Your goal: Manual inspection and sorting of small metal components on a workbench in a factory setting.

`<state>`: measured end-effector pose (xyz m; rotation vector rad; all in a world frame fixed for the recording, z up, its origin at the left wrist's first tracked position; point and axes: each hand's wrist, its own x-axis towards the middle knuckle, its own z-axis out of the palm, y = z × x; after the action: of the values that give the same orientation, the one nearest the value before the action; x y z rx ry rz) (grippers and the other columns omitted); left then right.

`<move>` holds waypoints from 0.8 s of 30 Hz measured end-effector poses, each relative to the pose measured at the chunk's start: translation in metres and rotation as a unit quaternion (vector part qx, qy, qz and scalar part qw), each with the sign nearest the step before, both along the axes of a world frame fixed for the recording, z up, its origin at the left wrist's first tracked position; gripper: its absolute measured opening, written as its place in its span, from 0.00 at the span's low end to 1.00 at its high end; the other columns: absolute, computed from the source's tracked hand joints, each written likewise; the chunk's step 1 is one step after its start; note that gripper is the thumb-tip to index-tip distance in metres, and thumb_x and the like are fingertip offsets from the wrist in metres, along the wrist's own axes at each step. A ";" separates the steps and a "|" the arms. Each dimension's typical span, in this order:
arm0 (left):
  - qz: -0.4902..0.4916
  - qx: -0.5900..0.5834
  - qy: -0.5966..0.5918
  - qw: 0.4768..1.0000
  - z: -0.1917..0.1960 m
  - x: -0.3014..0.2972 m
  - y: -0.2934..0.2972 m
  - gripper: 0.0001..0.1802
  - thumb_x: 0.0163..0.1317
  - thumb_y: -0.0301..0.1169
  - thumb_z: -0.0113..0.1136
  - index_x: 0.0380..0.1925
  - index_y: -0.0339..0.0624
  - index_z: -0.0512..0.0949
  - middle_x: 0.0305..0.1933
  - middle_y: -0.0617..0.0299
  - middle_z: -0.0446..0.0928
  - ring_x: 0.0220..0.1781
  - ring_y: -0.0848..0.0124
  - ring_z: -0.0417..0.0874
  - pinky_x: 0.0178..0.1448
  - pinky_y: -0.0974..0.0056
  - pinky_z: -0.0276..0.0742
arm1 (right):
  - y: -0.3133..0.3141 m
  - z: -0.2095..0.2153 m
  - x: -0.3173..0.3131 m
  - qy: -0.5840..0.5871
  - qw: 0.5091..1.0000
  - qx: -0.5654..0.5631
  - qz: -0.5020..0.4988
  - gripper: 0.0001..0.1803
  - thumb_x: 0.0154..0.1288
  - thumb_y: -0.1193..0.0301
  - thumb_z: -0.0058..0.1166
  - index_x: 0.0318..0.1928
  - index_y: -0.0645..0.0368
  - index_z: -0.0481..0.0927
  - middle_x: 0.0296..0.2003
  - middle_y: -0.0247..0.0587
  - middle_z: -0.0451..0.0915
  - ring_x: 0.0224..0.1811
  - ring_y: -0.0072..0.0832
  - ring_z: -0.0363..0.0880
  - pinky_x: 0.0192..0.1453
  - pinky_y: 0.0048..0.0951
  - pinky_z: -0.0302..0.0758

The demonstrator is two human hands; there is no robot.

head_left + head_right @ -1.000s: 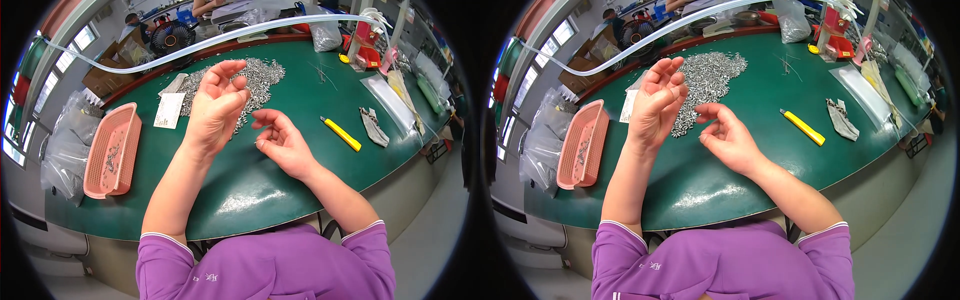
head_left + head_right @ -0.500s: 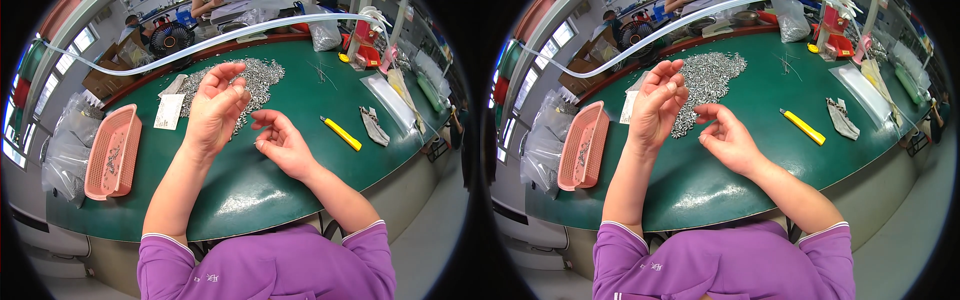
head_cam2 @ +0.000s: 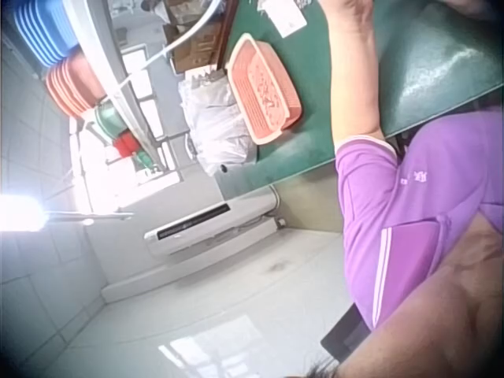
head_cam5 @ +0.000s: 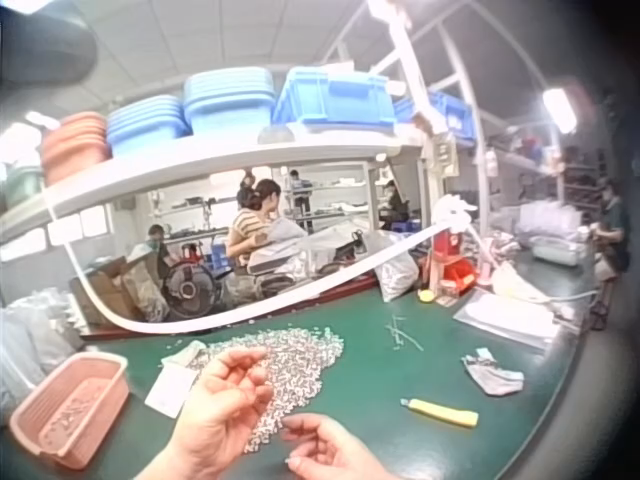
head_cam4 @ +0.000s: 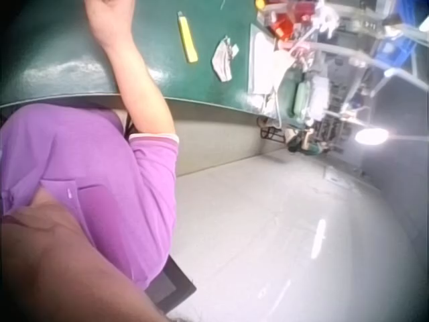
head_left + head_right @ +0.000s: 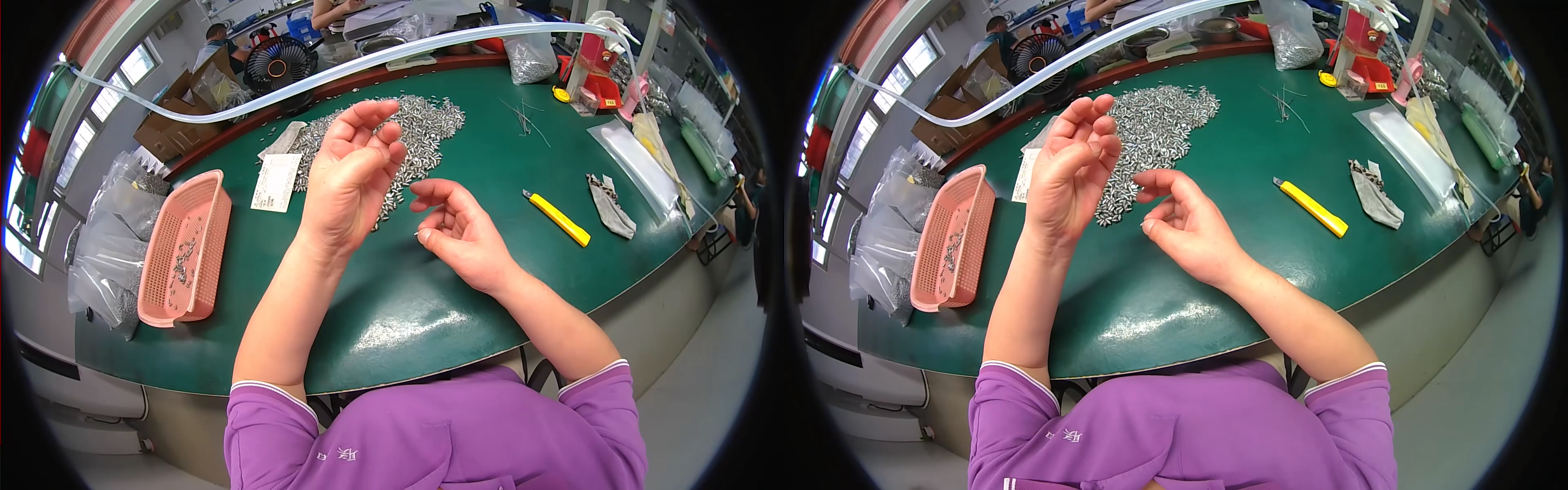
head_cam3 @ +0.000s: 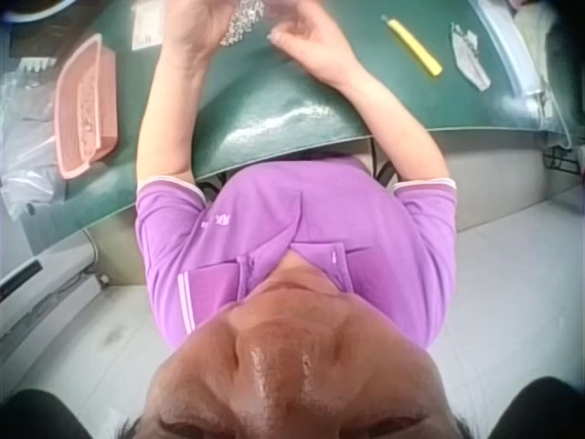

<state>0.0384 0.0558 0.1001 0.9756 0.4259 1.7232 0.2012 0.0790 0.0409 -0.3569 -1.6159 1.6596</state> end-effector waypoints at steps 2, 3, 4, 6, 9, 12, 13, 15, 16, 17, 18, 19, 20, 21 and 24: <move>0.003 0.001 -0.006 1.000 0.000 -0.002 0.000 0.21 0.54 0.15 0.51 0.49 0.38 0.67 0.55 0.54 0.66 0.46 0.74 0.72 0.53 0.69 0.71 | 0.000 0.001 0.001 -0.001 1.000 0.001 -0.001 0.26 0.57 0.82 0.48 0.58 0.61 0.63 0.49 0.39 0.67 0.37 0.13 0.69 0.46 0.19 0.71; 0.003 0.001 -0.007 1.000 0.002 -0.002 -0.001 0.21 0.54 0.15 0.51 0.49 0.38 0.67 0.55 0.54 0.66 0.46 0.74 0.72 0.53 0.69 0.71 | 0.000 0.000 0.000 -0.002 1.000 0.002 -0.001 0.26 0.57 0.82 0.48 0.58 0.61 0.63 0.49 0.39 0.67 0.37 0.13 0.69 0.46 0.19 0.71; 0.004 -0.013 -0.023 1.000 0.005 -0.001 -0.002 0.20 0.54 0.15 0.51 0.49 0.38 0.68 0.54 0.54 0.66 0.45 0.74 0.71 0.51 0.69 0.71 | 0.000 -0.001 0.000 -0.002 1.000 0.003 -0.002 0.26 0.57 0.82 0.48 0.58 0.61 0.63 0.49 0.39 0.68 0.37 0.13 0.69 0.46 0.19 0.71; 0.005 -0.027 -0.039 0.999 0.007 -0.001 -0.003 0.20 0.54 0.15 0.51 0.48 0.38 0.68 0.54 0.54 0.67 0.43 0.75 0.71 0.50 0.69 0.71 | 0.000 -0.002 -0.001 -0.002 1.000 0.004 -0.003 0.26 0.57 0.82 0.48 0.58 0.61 0.63 0.49 0.39 0.68 0.37 0.13 0.69 0.46 0.19 0.71; 0.023 -0.014 -0.029 0.999 0.008 -0.001 -0.003 0.20 0.54 0.16 0.53 0.48 0.38 0.69 0.54 0.55 0.67 0.41 0.76 0.71 0.49 0.71 0.71 | 0.000 -0.002 -0.001 -0.003 1.000 0.005 -0.006 0.26 0.57 0.82 0.48 0.58 0.61 0.63 0.48 0.39 0.68 0.37 0.13 0.69 0.47 0.19 0.70; 0.018 0.035 0.070 0.997 0.009 -0.001 -0.008 0.20 0.53 0.16 0.56 0.47 0.39 0.70 0.55 0.57 0.67 0.42 0.77 0.70 0.48 0.74 0.70 | 0.000 -0.001 -0.001 -0.005 1.000 0.005 -0.008 0.26 0.56 0.82 0.48 0.58 0.61 0.64 0.48 0.39 0.68 0.37 0.14 0.69 0.47 0.19 0.70; 0.003 0.045 0.062 0.997 0.011 0.000 -0.010 0.20 0.52 0.15 0.57 0.46 0.39 0.70 0.55 0.57 0.67 0.42 0.78 0.71 0.48 0.74 0.70 | 0.000 -0.001 -0.002 -0.006 1.000 0.005 -0.008 0.26 0.56 0.82 0.48 0.57 0.60 0.64 0.48 0.39 0.68 0.37 0.14 0.69 0.46 0.19 0.70; -0.013 0.056 0.054 0.997 0.017 0.001 -0.015 0.20 0.51 0.14 0.58 0.46 0.39 0.70 0.54 0.57 0.67 0.42 0.80 0.72 0.49 0.74 0.71 | 0.000 -0.001 -0.002 -0.006 1.000 0.006 -0.007 0.26 0.56 0.82 0.48 0.57 0.61 0.64 0.48 0.39 0.68 0.37 0.13 0.69 0.46 0.19 0.70; -0.016 0.065 0.060 0.996 0.021 0.001 -0.018 0.20 0.51 0.14 0.58 0.45 0.40 0.70 0.55 0.57 0.67 0.43 0.80 0.73 0.50 0.74 0.71 | 0.000 -0.002 -0.002 -0.005 1.000 0.006 -0.006 0.26 0.56 0.82 0.48 0.57 0.61 0.64 0.48 0.39 0.68 0.37 0.13 0.69 0.46 0.19 0.70; -0.019 0.074 0.066 0.995 0.025 0.000 -0.021 0.19 0.52 0.14 0.58 0.44 0.41 0.71 0.56 0.57 0.66 0.43 0.80 0.73 0.50 0.73 0.71 | 0.000 -0.001 -0.002 -0.005 1.000 0.006 -0.006 0.26 0.56 0.82 0.48 0.57 0.61 0.64 0.48 0.39 0.68 0.37 0.13 0.69 0.46 0.19 0.70; -0.019 0.096 0.076 0.992 0.028 -0.001 -0.024 0.17 0.54 0.14 0.56 0.43 0.42 0.72 0.54 0.57 0.68 0.43 0.79 0.73 0.51 0.72 0.72 | 0.000 -0.002 -0.002 -0.003 1.000 0.007 -0.004 0.26 0.56 0.82 0.48 0.57 0.60 0.64 0.48 0.39 0.68 0.36 0.13 0.69 0.46 0.19 0.70; -0.017 0.097 0.067 0.993 0.034 -0.002 -0.029 0.16 0.55 0.15 0.56 0.43 0.42 0.72 0.52 0.57 0.70 0.43 0.79 0.74 0.49 0.71 0.74 | 0.000 -0.002 -0.002 -0.002 1.000 0.008 -0.001 0.26 0.56 0.82 0.48 0.57 0.60 0.64 0.48 0.38 0.68 0.36 0.13 0.69 0.46 0.19 0.70; -0.016 0.098 0.060 0.993 0.039 -0.002 -0.036 0.15 0.56 0.17 0.56 0.43 0.43 0.72 0.51 0.57 0.71 0.43 0.78 0.74 0.47 0.70 0.76 | 0.000 -0.002 -0.002 -0.001 1.000 0.008 -0.001 0.26 0.56 0.82 0.48 0.57 0.60 0.64 0.48 0.38 0.68 0.36 0.13 0.69 0.46 0.19 0.70; -0.022 0.118 0.064 0.991 0.042 -0.003 -0.040 0.09 0.63 0.26 0.53 0.44 0.42 0.71 0.45 0.58 0.73 0.37 0.78 0.74 0.43 0.66 0.79 | 0.000 -0.003 -0.002 -0.006 1.000 0.005 -0.003 0.26 0.56 0.82 0.48 0.57 0.60 0.64 0.48 0.38 0.68 0.36 0.13 0.69 0.46 0.19 0.70; -0.167 0.175 0.005 0.970 0.062 0.003 -0.061 0.09 0.69 0.33 0.43 0.36 0.42 0.71 0.24 0.66 0.71 0.20 0.77 0.66 0.44 0.65 0.71 | 0.003 -0.007 0.000 -0.013 1.000 0.003 -0.011 0.25 0.57 0.82 0.48 0.57 0.60 0.64 0.47 0.37 0.68 0.36 0.13 0.69 0.47 0.19 0.70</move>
<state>0.0414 -0.0055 0.1626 1.2315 -0.0443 1.5103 0.2015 0.0823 0.0343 -0.3937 -1.6304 1.6384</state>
